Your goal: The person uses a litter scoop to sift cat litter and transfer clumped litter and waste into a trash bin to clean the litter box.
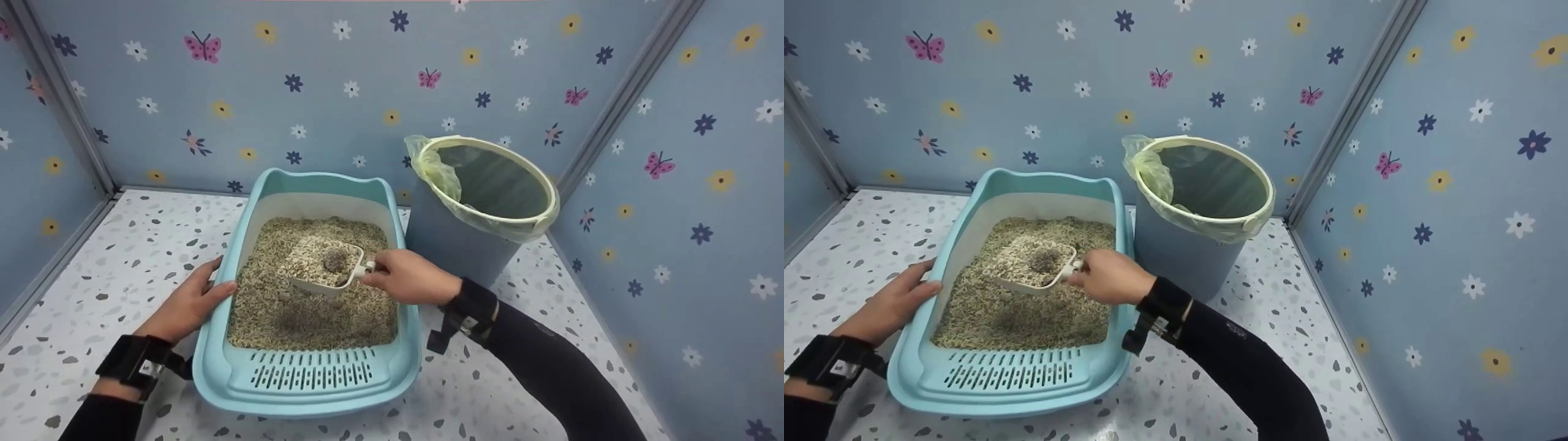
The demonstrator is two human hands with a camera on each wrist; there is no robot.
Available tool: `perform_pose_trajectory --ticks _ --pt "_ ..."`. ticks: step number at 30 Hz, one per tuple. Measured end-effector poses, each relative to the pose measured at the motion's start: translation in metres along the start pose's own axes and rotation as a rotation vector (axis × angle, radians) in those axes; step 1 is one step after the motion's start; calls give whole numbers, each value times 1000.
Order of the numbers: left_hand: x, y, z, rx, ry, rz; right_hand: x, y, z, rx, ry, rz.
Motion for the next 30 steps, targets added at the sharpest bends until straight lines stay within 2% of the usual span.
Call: perform_pose_trajectory --ticks 5,12,18,22,27,30 --pt "-2 2 1 11 -7 -3 -7 -16 -7 -16 3 61" --pt "1 2 2 -2 21 -14 -7 -14 3 -37 24 35" --pt "3 0 4 15 19 -3 -13 -29 7 -73 -27 85" --pt "3 -1 1 3 -1 -4 -12 -27 11 -79 -12 76" --pt "2 0 0 12 11 -9 -18 -35 10 -83 -11 140" --pt "-1 1 -4 -6 4 -3 -16 -31 10 -91 18 128"
Point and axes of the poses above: each hand's wrist, its own y-axis towards the middle knuckle, its own z-axis out of the palm, x = y × z, the point moved 5 cm from there along y, towards the middle knuckle, and after that the axes turned 6 degrees about -x, right-handed, at the moved point
